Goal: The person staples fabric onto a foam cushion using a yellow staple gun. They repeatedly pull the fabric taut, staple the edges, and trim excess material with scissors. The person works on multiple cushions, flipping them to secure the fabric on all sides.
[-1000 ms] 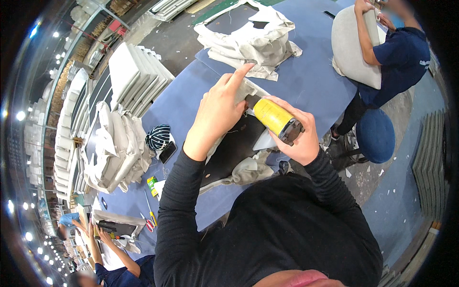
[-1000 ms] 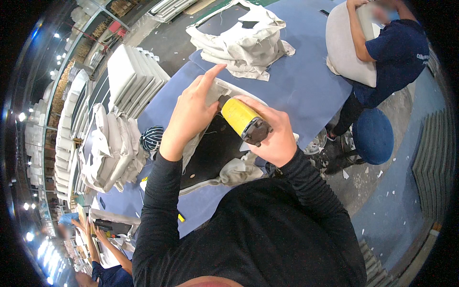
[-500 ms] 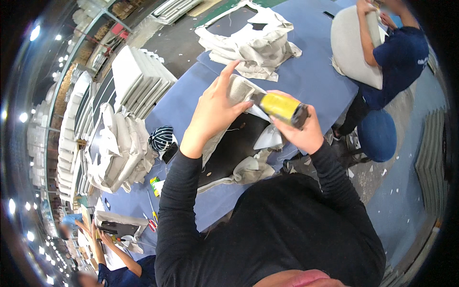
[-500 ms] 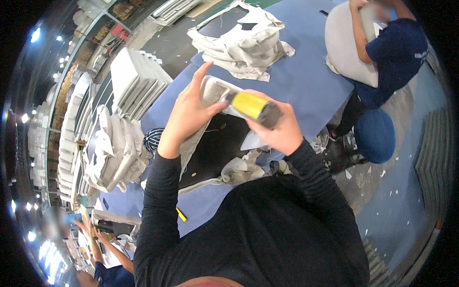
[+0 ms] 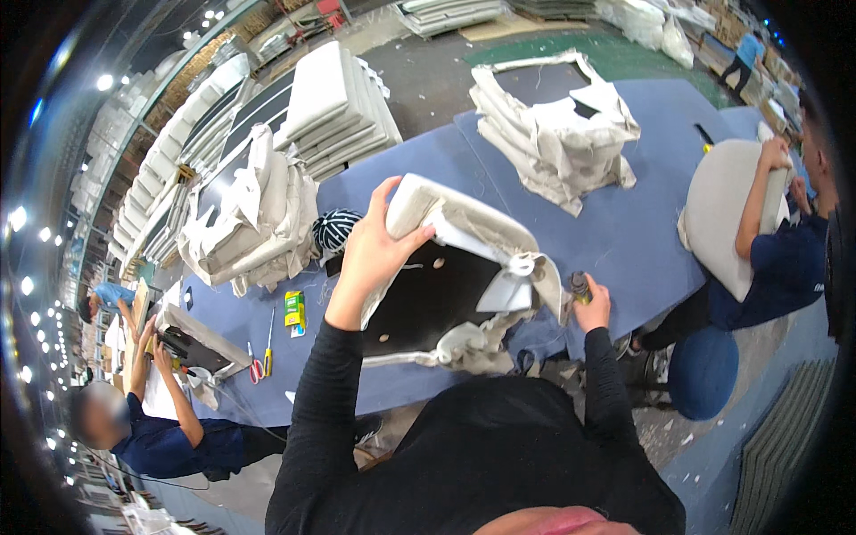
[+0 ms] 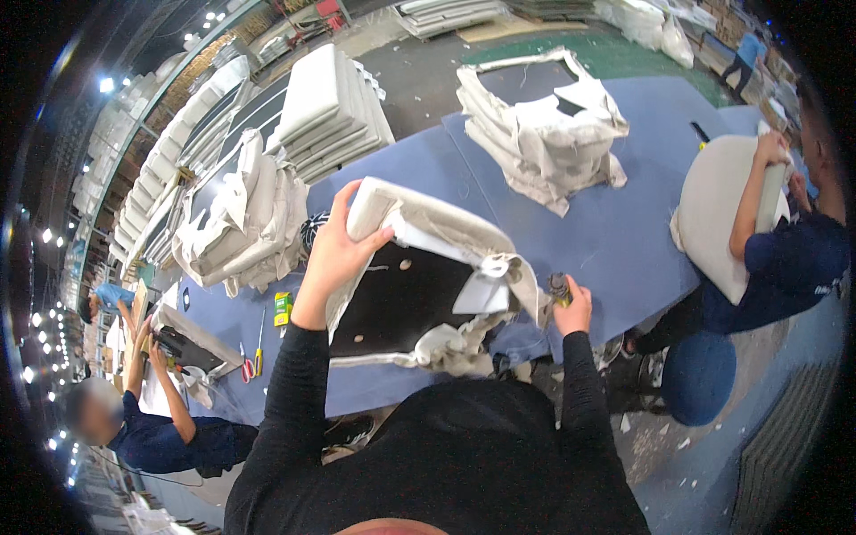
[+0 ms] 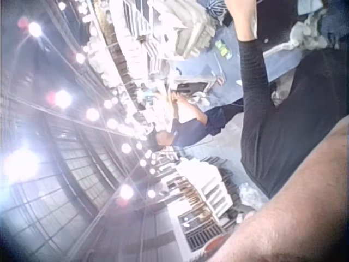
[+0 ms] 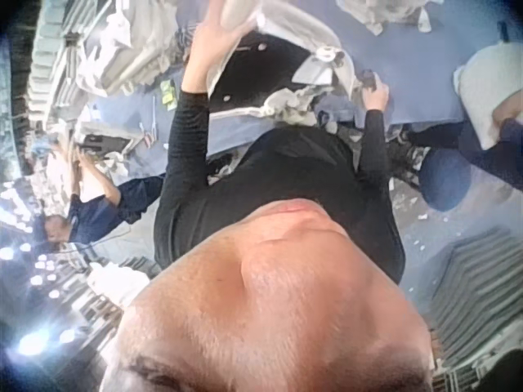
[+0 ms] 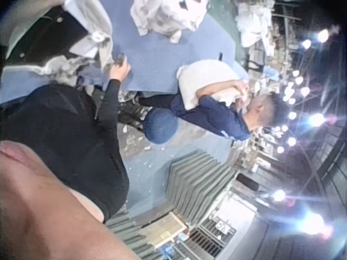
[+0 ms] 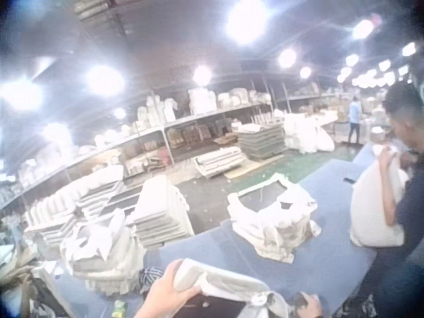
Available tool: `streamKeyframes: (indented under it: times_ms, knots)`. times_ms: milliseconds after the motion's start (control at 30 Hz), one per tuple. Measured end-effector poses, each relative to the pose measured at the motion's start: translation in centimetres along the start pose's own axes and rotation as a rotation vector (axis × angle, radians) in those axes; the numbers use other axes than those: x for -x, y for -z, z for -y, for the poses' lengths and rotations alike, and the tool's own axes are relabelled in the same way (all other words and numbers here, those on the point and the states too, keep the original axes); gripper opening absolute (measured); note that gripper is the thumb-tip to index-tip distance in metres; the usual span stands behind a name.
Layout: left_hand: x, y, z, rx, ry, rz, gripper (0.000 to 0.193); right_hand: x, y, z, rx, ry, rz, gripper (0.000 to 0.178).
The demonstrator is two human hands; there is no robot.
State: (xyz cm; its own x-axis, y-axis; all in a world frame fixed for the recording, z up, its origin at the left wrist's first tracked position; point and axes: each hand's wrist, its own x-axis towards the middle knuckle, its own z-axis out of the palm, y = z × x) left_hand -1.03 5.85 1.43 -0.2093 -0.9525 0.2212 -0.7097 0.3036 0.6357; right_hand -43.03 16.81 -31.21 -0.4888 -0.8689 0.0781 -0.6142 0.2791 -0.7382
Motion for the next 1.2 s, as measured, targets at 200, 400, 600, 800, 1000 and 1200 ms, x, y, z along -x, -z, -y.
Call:
streamKeyframes:
  times_ms: [200,400,600,800,1000,1200]
  knots:
    - [2.3,-0.1,-2.4,-0.066,0.086,-0.137,0.101,-3.9,-4.1,-0.5,-0.025,0.173,-0.089,0.090]
    - [3.1,1.5,-1.5,0.963,0.038,0.075,0.105,-1.3,2.7,22.0,-0.510,0.406,-0.045,0.052]
    - [2.6,-5.6,7.1,1.021,0.248,0.571,0.060,2.6,9.4,31.4,-0.418,0.685,-0.003,0.087]
    - [12.9,-23.4,21.2,0.679,0.817,0.858,0.089,-2.7,8.9,27.1,-0.564,0.520,0.041,0.117]
    - [14.5,-30.5,16.6,1.520,1.045,0.651,0.069,-5.5,12.4,25.4,-0.483,0.373,0.131,0.132]
    - [16.4,-31.0,17.8,1.255,1.041,0.131,0.078,-9.5,12.4,24.0,-0.481,0.279,0.337,0.139]
